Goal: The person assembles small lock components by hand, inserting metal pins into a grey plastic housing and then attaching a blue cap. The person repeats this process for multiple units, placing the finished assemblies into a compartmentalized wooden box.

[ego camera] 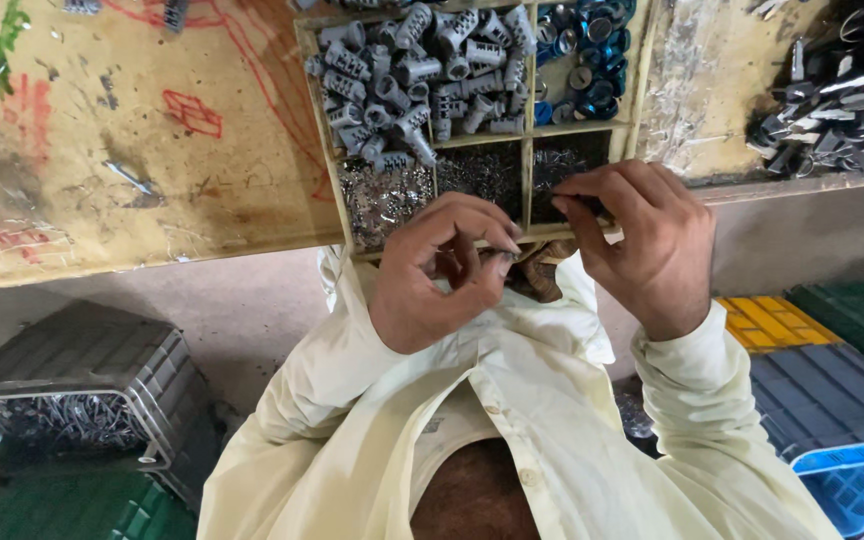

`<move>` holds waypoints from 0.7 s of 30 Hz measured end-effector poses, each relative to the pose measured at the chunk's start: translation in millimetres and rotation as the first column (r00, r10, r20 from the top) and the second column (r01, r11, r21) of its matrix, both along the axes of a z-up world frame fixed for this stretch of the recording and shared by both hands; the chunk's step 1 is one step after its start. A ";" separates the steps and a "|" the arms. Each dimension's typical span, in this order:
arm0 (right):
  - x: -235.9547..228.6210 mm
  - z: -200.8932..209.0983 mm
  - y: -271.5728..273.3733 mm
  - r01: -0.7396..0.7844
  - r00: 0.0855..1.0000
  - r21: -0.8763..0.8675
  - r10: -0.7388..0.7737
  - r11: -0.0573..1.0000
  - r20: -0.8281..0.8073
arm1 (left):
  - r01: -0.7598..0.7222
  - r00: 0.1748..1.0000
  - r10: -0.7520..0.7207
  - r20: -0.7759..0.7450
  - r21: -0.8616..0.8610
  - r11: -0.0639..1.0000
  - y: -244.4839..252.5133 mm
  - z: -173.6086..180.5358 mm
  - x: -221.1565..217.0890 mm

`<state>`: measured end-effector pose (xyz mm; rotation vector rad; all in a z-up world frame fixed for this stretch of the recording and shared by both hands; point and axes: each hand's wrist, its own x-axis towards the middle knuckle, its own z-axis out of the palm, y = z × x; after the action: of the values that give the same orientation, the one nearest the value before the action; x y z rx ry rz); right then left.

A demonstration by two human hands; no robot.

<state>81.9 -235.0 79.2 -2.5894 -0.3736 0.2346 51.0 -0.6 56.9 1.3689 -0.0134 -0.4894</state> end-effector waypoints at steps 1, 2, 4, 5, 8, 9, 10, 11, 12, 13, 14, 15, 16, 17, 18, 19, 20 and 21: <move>-3.0 0.1 -0.5 0.042 0.999 0.047 -0.041 0.998 -0.019 | -0.018 0.999 0.017 -0.027 -0.015 1.000 -3.6 -0.4 0.0; -5.5 0.1 -0.1 0.082 0.996 0.094 -0.078 0.992 -0.036 | -0.039 0.998 0.037 -0.051 -0.029 0.999 -7.0 -1.3 0.3; -13.5 2.1 3.2 0.073 0.996 0.295 -0.056 0.953 -0.064 | -0.057 0.997 0.055 -0.060 -0.040 0.998 -10.9 -2.9 -0.2; -17.2 2.9 5.2 0.070 0.996 0.392 -0.042 0.917 -0.078 | -0.054 0.998 0.052 -0.045 -0.038 0.998 -12.0 -4.0 -1.1; -26.1 0.7 16.1 0.046 0.999 0.488 -0.026 0.872 -0.047 | -0.084 0.960 0.018 -0.280 -0.224 0.971 -11.8 -5.7 -5.3; -26.0 0.1 18.3 0.042 0.999 0.486 -0.022 0.873 -0.049 | -0.117 0.919 -0.015 -0.394 -0.311 0.943 -11.2 -6.3 -6.0; -25.9 -0.2 20.9 0.037 0.999 0.484 -0.013 0.874 -0.051 | -0.115 0.925 -0.013 -0.379 -0.311 0.943 -10.1 -6.8 -7.1; -25.3 0.2 22.7 0.031 0.999 0.482 -0.005 0.876 -0.054 | -0.112 0.932 -0.010 -0.363 -0.312 0.944 -8.3 -7.3 -8.2; -23.4 0.0 24.4 0.015 0.999 0.483 0.008 0.876 -0.047 | -0.110 0.938 -0.004 -0.345 -0.312 0.944 -7.0 -8.1 -8.9; -21.5 0.3 25.9 0.000 0.999 0.483 0.022 0.875 -0.040 | -0.131 0.931 0.002 -0.366 -0.330 0.935 -6.3 -9.2 -9.3; -19.9 1.1 26.5 -0.014 0.999 0.482 0.034 0.876 -0.033 | -0.151 0.923 0.005 -0.386 -0.349 0.925 -6.1 -10.5 -9.6; -18.3 1.6 27.3 -0.014 0.999 0.482 0.037 0.876 -0.039 | -0.171 0.914 0.008 -0.405 -0.369 0.914 -5.9 -11.7 -10.1; -17.3 2.7 27.8 -0.012 0.998 0.480 0.040 0.877 -0.047 | -0.170 0.917 0.016 -0.398 -0.355 0.920 -5.5 -12.2 -11.0; -16.2 3.5 28.4 -0.010 0.998 0.478 0.042 0.878 -0.055 | -0.168 0.920 0.023 -0.391 -0.340 0.925 -4.9 -12.3 -12.2; -15.3 4.1 29.2 -0.020 0.997 0.477 0.051 0.879 -0.053 | -0.165 0.924 0.030 -0.382 -0.326 0.931 -4.3 -12.2 -13.0; -14.4 4.7 29.7 -0.029 0.997 0.475 0.061 0.880 -0.052 | -0.160 0.931 0.046 -0.363 -0.290 0.944 -4.1 -11.9 -13.8; -13.6 5.0 30.1 -0.037 0.996 0.473 0.069 0.880 -0.050 | -0.155 0.937 0.061 -0.343 -0.254 0.955 -3.9 -11.3 -14.7; -13.0 5.2 30.5 -0.017 0.995 0.491 0.065 0.871 -0.081 | -0.150 0.944 0.074 -0.323 -0.217 0.965 -3.8 -10.4 -15.5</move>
<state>68.9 -204.5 84.4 -2.0621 -0.3954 0.2408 35.5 -4.3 46.5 1.0377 0.2575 -0.5840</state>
